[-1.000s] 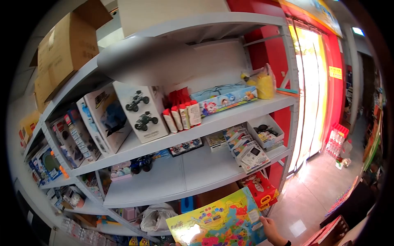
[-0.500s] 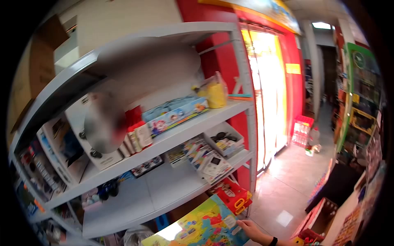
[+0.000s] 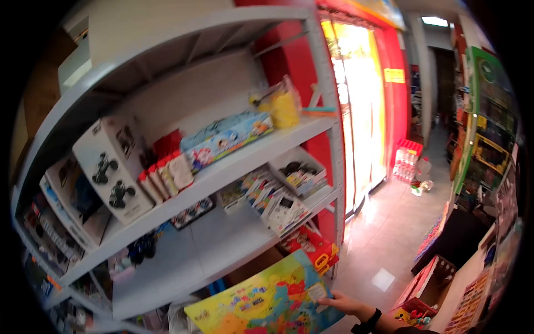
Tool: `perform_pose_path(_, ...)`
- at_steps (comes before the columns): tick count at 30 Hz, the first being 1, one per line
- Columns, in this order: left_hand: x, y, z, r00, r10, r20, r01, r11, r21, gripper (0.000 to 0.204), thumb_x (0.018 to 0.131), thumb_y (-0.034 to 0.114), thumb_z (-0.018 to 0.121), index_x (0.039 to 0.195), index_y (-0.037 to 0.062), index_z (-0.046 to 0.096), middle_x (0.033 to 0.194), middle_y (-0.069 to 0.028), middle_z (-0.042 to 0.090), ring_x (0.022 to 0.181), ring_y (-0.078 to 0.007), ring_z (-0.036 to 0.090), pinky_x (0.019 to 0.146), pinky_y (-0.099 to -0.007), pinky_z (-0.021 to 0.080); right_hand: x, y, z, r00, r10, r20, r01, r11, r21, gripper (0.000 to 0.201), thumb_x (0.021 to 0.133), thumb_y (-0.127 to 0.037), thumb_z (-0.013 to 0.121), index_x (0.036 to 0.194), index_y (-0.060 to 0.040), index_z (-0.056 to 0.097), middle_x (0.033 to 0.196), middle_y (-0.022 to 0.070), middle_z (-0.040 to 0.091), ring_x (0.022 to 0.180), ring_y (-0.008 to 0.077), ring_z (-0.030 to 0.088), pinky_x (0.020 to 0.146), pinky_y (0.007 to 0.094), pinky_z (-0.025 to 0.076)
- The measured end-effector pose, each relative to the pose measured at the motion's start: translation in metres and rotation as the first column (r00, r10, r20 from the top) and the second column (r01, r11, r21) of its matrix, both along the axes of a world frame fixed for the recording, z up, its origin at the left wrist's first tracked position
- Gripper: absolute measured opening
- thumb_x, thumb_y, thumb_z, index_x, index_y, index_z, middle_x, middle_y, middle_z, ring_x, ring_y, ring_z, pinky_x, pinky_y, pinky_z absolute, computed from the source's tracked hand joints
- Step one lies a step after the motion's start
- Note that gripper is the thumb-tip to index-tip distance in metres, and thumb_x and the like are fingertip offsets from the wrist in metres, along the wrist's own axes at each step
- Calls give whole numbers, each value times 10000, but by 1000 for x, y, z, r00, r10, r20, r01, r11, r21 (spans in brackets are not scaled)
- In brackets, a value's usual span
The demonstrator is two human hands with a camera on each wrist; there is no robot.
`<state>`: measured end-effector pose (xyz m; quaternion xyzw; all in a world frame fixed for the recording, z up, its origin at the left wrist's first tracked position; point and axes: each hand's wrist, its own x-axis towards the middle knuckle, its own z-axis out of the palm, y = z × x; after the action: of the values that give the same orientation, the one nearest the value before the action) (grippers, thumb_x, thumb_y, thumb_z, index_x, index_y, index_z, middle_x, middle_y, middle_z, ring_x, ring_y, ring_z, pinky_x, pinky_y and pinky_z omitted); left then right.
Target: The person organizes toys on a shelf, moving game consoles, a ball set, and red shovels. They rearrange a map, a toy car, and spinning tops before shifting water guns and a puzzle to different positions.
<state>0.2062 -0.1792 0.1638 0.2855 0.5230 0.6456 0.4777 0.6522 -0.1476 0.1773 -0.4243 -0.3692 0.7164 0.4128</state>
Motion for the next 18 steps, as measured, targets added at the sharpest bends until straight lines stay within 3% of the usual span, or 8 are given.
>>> perform_pose_path(2, -3, 3, -11, 995, 69, 70, -66, 997, -47, 547, 1138, 402, 563, 1478, -27, 564, 1447, -115, 630, 1306, -245, 582, 1103, -413, 472, 1, -1, 1, 999, -29, 17, 29, 998, 51, 430, 1066, -368, 702, 1303, -9, 712, 1161, 44, 763, 1007, 126, 715, 906, 307, 588)
perform_pose_path(3, -7, 2, -28, 980, 170, 106, -160, 983, -93, 511, 1087, 319, 651, 1466, -17, 581, 1448, -159, 634, 1325, -312, 584, 1122, -460, 461, 4, 1, -13, 1000, -16, -12, 17, 999, 45, 408, 1069, -349, 699, 1287, -4, 714, 1169, 53, 766, 1000, 132, 723, 903, 308, 592)
perform_pose_path(5, -3, 7, -28, 979, 199, 32, -200, 979, 31, 465, 1120, 406, 597, 1230, -39, 671, 1205, -113, 715, 1086, -193, 678, 931, -350, 545, -4, -1, -6, 998, -55, -37, 55, 998, -10, 400, 1075, -337, 692, 1281, 5, 713, 1175, 60, 766, 1003, 133, 726, 905, 308, 593)
perform_pose_path(8, -5, 2, -28, 983, 180, 20, -178, 981, -82, 479, 1118, 418, 596, 1251, -37, 659, 1220, -117, 710, 1087, -200, 682, 925, -358, 547, -6, 6, 3, 996, -81, -23, 81, 997, 13, 392, 1077, -316, 691, 1279, 20, 705, 1168, 75, 772, 995, 138, 738, 889, 313, 601)
perform_pose_path(9, -9, -1, -40, 970, 243, -20, -244, 965, -100, 468, 1116, 407, 602, 1265, -35, 649, 1225, -115, 707, 1084, -202, 685, 914, -360, 551, -7, 6, 1, 997, -70, -26, 69, 998, -8, 394, 1075, -314, 694, 1282, 21, 703, 1164, 76, 773, 992, 140, 740, 884, 314, 602)
perform_pose_path(15, -19, -10, -16, 992, 91, 84, -83, 993, -86, 460, 1116, 381, 604, 1336, -22, 625, 1244, -98, 688, 1083, -186, 670, 933, -343, 546, -21, 10, 1, 991, -130, -23, 128, 989, -68, 418, 1053, -321, 725, 1280, 29, 707, 1144, 99, 783, 966, 169, 755, 855, 327, 615)
perform_pose_path(16, -31, -13, -28, 997, 39, 69, -37, 999, -37, 479, 1125, 351, 585, 1419, -26, 588, 1322, -98, 684, 1173, -195, 656, 1009, -357, 524, -24, 12, 5, 989, -149, -15, 147, 984, -102, 424, 1047, -325, 731, 1277, 30, 709, 1141, 104, 785, 961, 174, 758, 849, 330, 618)
perform_pose_path(18, -38, -14, -4, 988, -106, 114, 109, 994, -19, 564, 1151, 432, 493, 1470, -31, 551, 1448, -126, 633, 1292, -237, 618, 1100, -406, 479, -23, 22, -1, 985, -156, -67, 148, 983, -110, 425, 1032, -338, 749, 1245, 28, 713, 1095, 111, 791, 913, 200, 769, 807, 358, 630)
